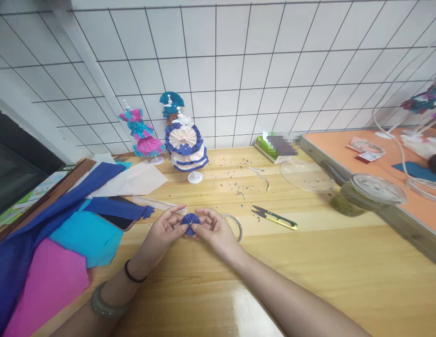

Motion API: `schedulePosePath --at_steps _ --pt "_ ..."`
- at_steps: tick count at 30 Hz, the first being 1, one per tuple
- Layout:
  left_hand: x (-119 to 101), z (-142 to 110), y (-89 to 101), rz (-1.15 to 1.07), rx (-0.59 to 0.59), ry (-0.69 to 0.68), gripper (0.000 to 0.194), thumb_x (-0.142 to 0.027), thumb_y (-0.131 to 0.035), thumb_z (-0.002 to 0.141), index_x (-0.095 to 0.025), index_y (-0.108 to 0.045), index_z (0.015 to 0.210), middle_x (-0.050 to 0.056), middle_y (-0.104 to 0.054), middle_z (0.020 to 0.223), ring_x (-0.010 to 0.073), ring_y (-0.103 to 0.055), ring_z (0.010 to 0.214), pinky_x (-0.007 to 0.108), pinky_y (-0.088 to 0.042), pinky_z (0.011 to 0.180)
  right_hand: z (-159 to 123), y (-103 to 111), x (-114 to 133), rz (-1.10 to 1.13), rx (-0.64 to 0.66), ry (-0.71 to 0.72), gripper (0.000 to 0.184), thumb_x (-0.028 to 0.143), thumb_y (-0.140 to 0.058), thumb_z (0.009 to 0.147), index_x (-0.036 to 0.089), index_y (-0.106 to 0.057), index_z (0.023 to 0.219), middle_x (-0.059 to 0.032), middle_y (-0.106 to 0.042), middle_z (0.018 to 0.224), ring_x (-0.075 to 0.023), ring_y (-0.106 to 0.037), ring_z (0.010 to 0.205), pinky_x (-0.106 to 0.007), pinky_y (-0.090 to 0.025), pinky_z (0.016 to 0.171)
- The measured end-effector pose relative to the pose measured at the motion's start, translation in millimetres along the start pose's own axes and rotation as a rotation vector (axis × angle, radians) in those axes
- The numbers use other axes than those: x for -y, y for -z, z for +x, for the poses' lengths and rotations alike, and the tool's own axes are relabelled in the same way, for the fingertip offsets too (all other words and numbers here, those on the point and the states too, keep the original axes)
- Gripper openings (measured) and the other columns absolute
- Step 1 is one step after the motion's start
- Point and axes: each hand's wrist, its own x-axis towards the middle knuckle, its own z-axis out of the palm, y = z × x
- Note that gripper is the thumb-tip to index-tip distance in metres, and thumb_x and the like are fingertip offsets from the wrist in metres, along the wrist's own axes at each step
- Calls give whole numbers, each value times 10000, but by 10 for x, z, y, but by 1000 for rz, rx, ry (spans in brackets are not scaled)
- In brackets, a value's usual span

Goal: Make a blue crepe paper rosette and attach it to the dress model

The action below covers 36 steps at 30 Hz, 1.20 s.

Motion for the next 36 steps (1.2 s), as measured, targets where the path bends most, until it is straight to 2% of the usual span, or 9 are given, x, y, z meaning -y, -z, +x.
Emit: schedulePosePath --at_steps 4,8,12,19,23,30,36 --pt "-1 4 8 -17 1 -10 521 -192 -655 662 -140 -413 1120 31 -620 762 132 -580 659 274 -453 644 -11 9 15 -26 47 12 416 311 -696 629 162 -503 966 2 -608 708 -97 -568 561 -245 -442 567" --pt "9 5 33 -119 -1 -13 524 -175 -641 677 -159 -402 1143 33 -608 804 134 -578 675 287 -452 656 -23 8 39 -7 90 6 408 316 -681 647 172 -504 986 -22 -620 767 -124 -591 628 -266 -441 605" --pt "1 -1 33 -195 -37 9 534 -156 -639 676 -170 -393 1150 36 -599 843 132 -574 707 281 -443 667 -22 11 33 -11 81 27 418 276 -698 626 184 -507 987 -22 -619 807 -135 -596 696 -273 -437 655" --pt "12 5 26 -168 -39 12 530 -152 -641 667 -164 -400 1139 49 -599 869 147 -568 746 299 -434 680 -11 14 3 14 95 13 428 245 -693 628 172 -489 998 3 -605 722 -108 -574 593 -254 -422 590" --pt "36 12 37 -140 -32 4 517 -160 -637 675 -159 -414 1141 60 -605 870 144 -558 752 270 -419 649 -11 2 -7 32 117 -2 438 233 -699 622 168 -488 1000 7 -601 705 -107 -570 588 -250 -418 585" --pt "49 9 39 -153 -23 15 501 -168 -651 668 -167 -447 1126 63 -609 872 125 -541 703 237 -399 596 -11 17 -32 68 106 -16 425 249 -689 633 174 -503 1006 -26 -620 803 -91 -543 557 -244 -405 550" --pt "45 8 36 -191 -27 45 496 -164 -658 658 -179 -464 1114 54 -612 875 120 -544 686 244 -399 604 -15 21 -37 63 117 -19 407 233 -683 631 172 -519 998 -21 -615 777 -80 -514 532 -236 -390 532"
